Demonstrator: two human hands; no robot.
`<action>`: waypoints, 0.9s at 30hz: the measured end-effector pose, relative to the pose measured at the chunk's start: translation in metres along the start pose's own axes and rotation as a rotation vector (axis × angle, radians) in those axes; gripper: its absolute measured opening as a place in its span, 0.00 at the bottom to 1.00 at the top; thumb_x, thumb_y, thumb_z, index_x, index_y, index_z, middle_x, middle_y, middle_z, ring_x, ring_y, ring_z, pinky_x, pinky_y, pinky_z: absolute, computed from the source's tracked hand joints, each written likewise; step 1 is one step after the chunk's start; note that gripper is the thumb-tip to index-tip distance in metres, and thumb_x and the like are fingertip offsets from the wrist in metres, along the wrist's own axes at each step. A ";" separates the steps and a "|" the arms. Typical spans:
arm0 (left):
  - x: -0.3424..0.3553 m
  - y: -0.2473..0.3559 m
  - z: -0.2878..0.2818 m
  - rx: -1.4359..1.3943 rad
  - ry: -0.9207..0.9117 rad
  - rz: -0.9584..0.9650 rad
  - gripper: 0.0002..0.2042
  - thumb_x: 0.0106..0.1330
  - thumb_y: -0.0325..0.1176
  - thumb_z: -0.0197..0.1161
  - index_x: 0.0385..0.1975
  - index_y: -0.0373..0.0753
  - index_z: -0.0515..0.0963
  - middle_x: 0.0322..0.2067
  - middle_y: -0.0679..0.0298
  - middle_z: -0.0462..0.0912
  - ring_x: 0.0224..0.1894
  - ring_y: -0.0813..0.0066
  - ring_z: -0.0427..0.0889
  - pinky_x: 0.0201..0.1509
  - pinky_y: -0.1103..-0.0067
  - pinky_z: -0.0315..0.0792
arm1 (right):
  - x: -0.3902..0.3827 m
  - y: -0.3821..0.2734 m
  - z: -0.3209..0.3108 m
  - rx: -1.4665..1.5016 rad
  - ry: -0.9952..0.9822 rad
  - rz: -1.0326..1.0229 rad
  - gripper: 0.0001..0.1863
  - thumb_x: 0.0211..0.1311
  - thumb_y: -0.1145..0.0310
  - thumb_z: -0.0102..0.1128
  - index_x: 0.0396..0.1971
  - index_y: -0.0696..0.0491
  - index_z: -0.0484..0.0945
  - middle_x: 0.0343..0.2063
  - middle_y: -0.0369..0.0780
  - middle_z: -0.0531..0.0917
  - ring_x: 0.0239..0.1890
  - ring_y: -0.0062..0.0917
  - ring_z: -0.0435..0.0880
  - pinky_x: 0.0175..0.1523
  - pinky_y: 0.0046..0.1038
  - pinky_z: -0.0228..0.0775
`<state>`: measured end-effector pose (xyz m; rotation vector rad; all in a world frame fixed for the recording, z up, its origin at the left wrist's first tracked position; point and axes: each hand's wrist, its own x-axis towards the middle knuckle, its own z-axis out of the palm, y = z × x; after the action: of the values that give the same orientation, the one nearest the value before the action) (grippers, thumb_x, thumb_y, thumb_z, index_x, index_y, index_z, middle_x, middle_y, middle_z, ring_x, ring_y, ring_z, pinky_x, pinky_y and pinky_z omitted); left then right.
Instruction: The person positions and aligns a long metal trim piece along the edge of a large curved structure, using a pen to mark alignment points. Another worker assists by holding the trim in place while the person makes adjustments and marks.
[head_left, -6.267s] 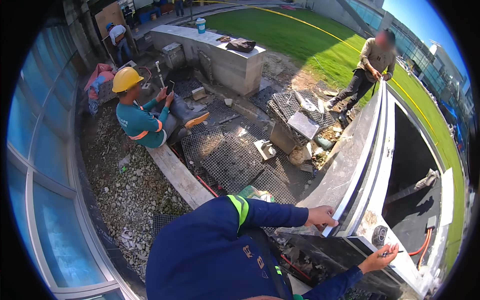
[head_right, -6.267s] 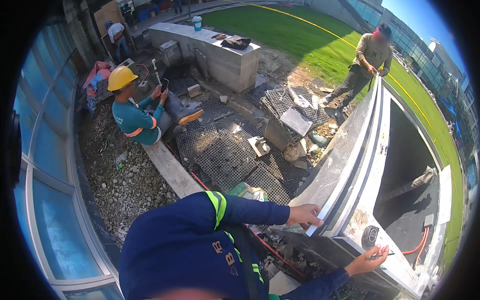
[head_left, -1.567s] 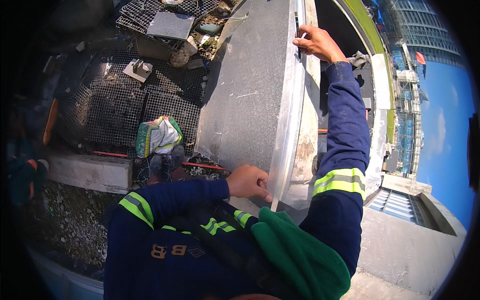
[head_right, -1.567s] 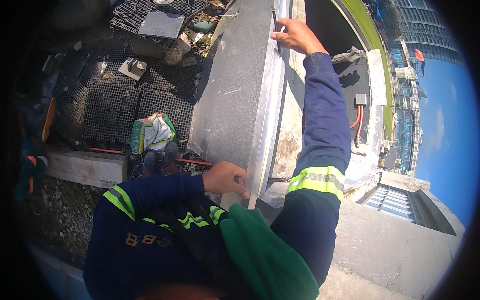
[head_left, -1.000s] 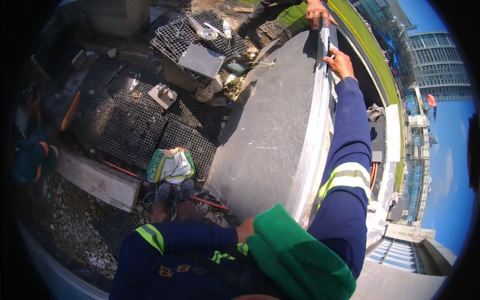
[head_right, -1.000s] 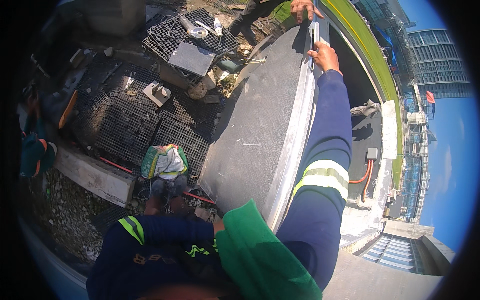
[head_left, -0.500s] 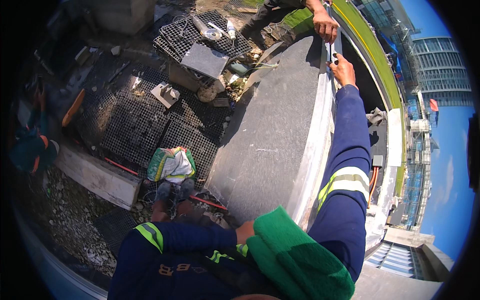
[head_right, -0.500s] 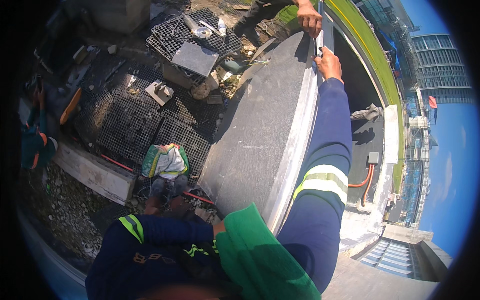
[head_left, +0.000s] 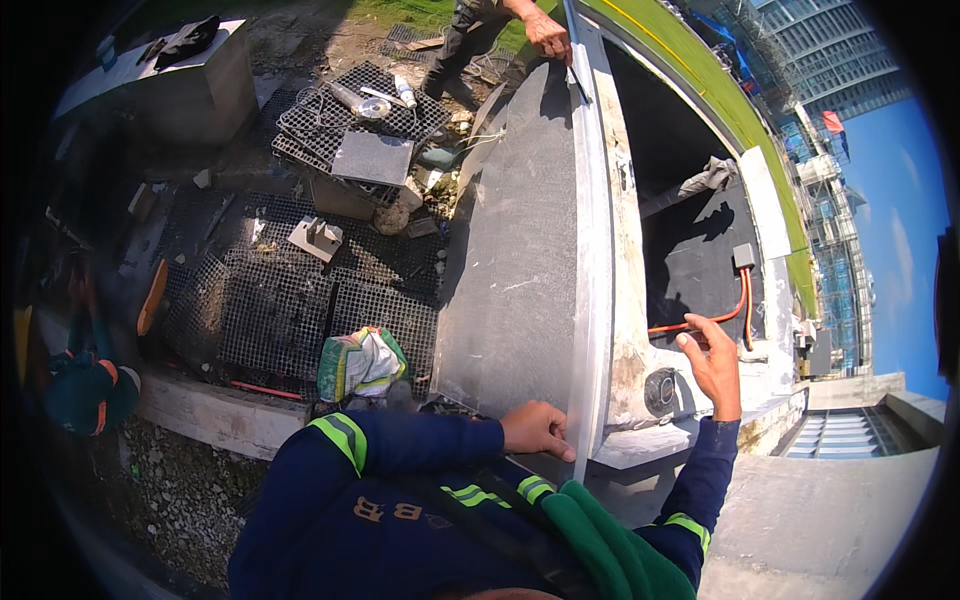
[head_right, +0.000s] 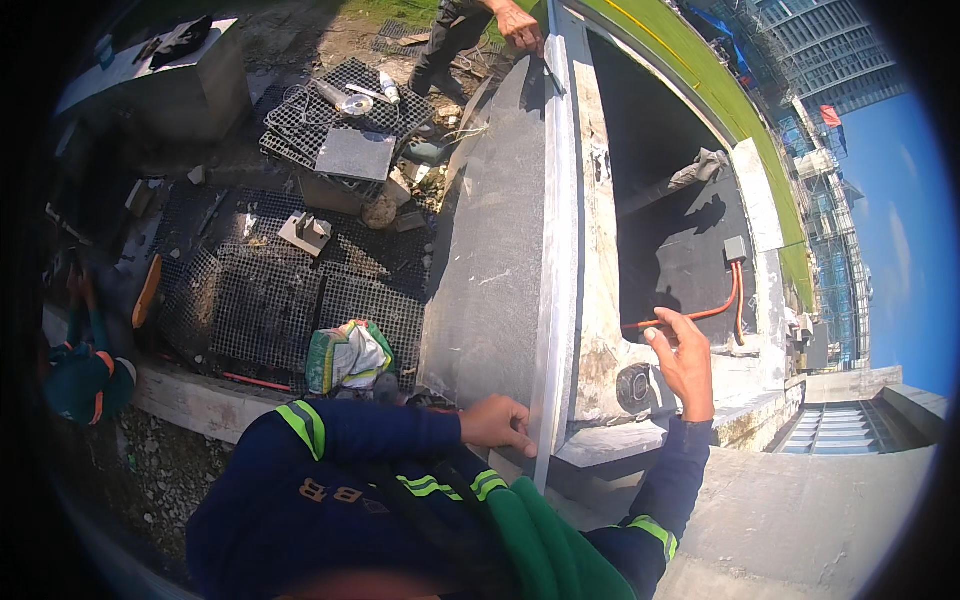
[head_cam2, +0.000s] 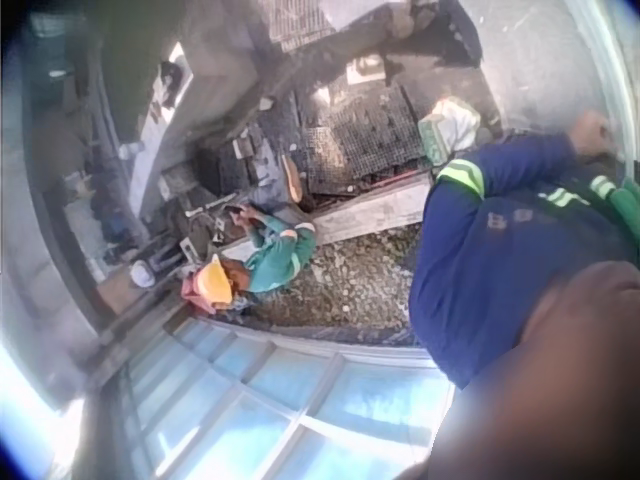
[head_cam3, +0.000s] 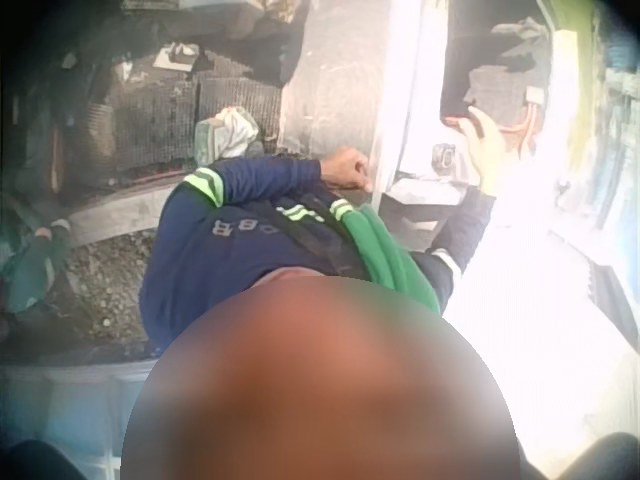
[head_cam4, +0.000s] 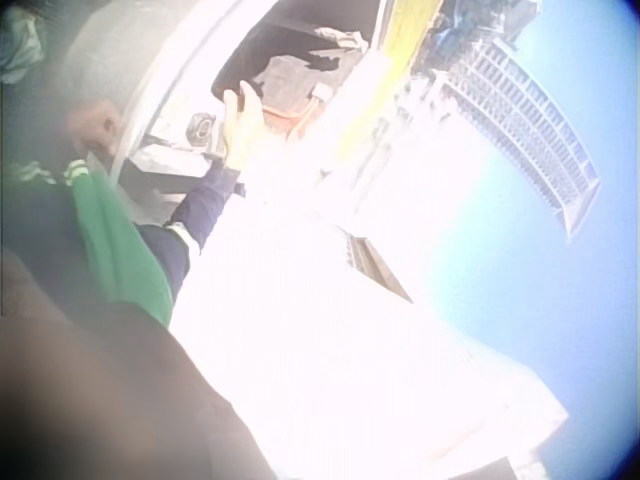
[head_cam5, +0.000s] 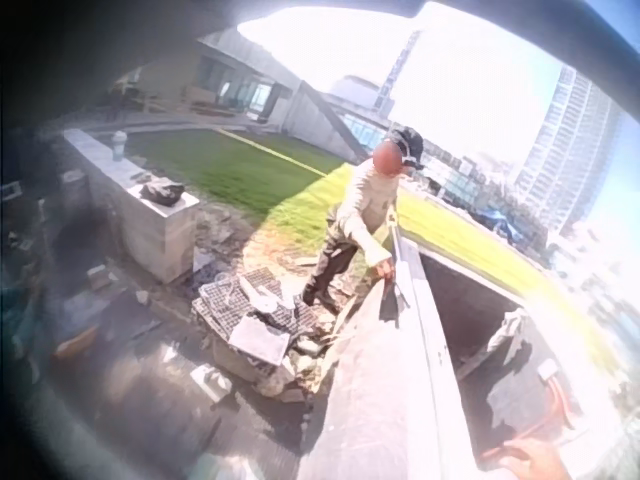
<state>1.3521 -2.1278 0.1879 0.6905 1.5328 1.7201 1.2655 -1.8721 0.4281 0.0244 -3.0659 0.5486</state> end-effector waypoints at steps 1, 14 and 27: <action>0.002 -0.003 0.001 -0.031 0.008 0.022 0.26 0.51 0.55 0.84 0.26 0.35 0.83 0.24 0.59 0.86 0.28 0.68 0.87 0.34 0.70 0.77 | -0.034 0.011 0.005 0.002 0.057 0.053 0.20 0.67 0.67 0.68 0.56 0.58 0.83 0.47 0.45 0.87 0.45 0.29 0.88 0.51 0.30 0.79; -0.001 -0.003 0.002 0.052 0.055 0.060 0.23 0.54 0.51 0.83 0.28 0.35 0.83 0.25 0.66 0.85 0.29 0.77 0.82 0.35 0.75 0.74 | -0.136 0.069 0.076 0.264 0.544 0.269 0.15 0.69 0.62 0.70 0.47 0.58 0.85 0.45 0.39 0.87 0.45 0.23 0.85 0.46 0.26 0.75; 0.011 -0.016 0.005 0.043 0.041 0.097 0.22 0.54 0.49 0.85 0.26 0.37 0.82 0.23 0.68 0.83 0.28 0.80 0.79 0.34 0.77 0.72 | -0.135 0.081 0.079 0.273 0.563 0.221 0.16 0.65 0.60 0.75 0.44 0.57 0.86 0.41 0.37 0.88 0.45 0.22 0.85 0.45 0.25 0.73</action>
<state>1.3523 -2.1158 0.1717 0.7666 1.5916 1.7876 1.3964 -1.8225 0.3223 -0.3955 -2.4430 0.8164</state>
